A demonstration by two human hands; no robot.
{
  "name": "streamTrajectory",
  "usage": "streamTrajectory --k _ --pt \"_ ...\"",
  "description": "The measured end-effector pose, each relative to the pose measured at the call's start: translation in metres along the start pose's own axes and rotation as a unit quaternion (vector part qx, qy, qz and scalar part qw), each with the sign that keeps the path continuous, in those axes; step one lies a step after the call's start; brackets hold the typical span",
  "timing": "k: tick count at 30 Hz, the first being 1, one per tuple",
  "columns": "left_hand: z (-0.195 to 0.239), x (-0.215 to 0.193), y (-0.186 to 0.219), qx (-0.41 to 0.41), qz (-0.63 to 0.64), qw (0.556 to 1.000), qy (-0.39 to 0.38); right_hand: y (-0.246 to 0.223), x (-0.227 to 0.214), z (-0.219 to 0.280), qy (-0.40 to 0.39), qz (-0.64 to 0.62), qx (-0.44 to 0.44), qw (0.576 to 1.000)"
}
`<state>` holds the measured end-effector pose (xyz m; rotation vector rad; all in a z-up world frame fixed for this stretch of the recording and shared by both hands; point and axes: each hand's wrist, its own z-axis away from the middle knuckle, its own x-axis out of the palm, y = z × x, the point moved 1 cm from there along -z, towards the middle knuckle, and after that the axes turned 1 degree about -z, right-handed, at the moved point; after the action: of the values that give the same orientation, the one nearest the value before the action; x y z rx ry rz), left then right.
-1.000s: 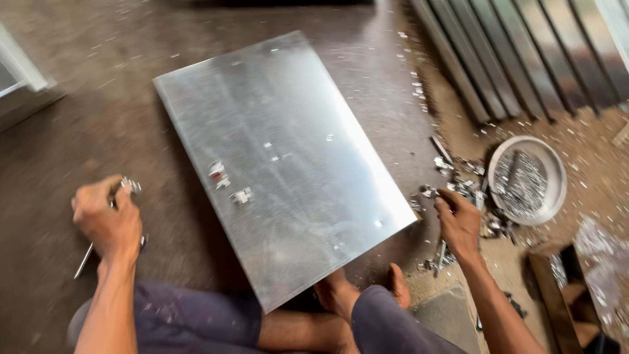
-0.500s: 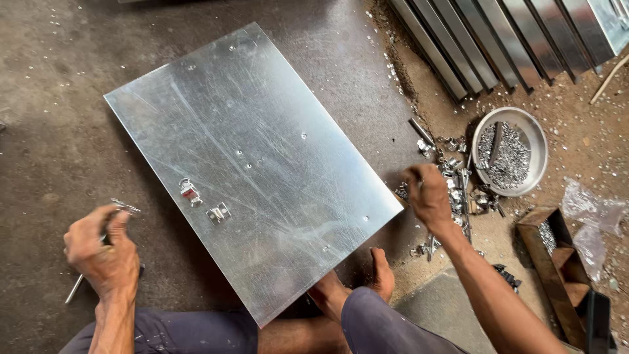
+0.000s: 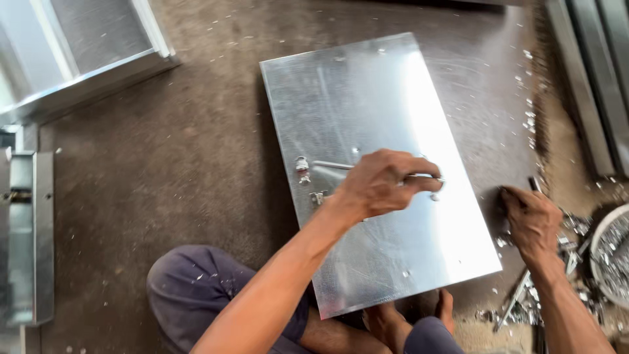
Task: The person attaches hinges and latches to metal boxes using a hammer, a screwdriver, and metal pins while sitting on the floor.
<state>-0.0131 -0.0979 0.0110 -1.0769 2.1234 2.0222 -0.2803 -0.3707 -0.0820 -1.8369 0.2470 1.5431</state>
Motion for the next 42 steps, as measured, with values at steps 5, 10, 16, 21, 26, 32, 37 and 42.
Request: streamTrajectory --k 5,10,16,21,26,32,37,42 --pt "-0.002 -0.009 -0.003 -0.040 0.046 0.998 0.004 0.026 0.009 -0.007 -0.074 0.052 0.055 0.994" --pt "-0.008 -0.007 -0.014 -0.174 -0.019 0.985 -0.007 -0.009 -0.006 -0.022 -0.095 -0.052 0.186 0.977" --pt "0.018 -0.034 -0.040 -0.124 -0.255 0.950 0.131 -0.104 -0.047 -0.050 -0.040 -0.213 0.203 0.955" --pt "0.045 -0.067 -0.063 -0.173 -0.280 0.922 0.207 -0.185 -0.057 -0.077 -0.115 -0.206 0.043 0.971" --pt "0.051 -0.095 -0.052 -0.203 -0.309 0.910 0.187 -0.277 -0.013 -0.117 -0.269 -0.121 -0.089 0.951" --pt "0.058 -0.100 -0.054 -0.218 -0.263 0.917 0.204 -0.349 0.038 -0.144 -0.316 -0.176 -0.267 0.893" --pt "0.060 -0.094 -0.071 -0.193 -0.229 0.924 0.237 -0.373 0.048 -0.149 -0.388 -0.083 -0.228 0.889" --pt "0.064 -0.095 -0.073 -0.188 -0.209 0.931 0.231 -0.382 0.051 -0.148 -0.411 -0.057 -0.171 0.894"
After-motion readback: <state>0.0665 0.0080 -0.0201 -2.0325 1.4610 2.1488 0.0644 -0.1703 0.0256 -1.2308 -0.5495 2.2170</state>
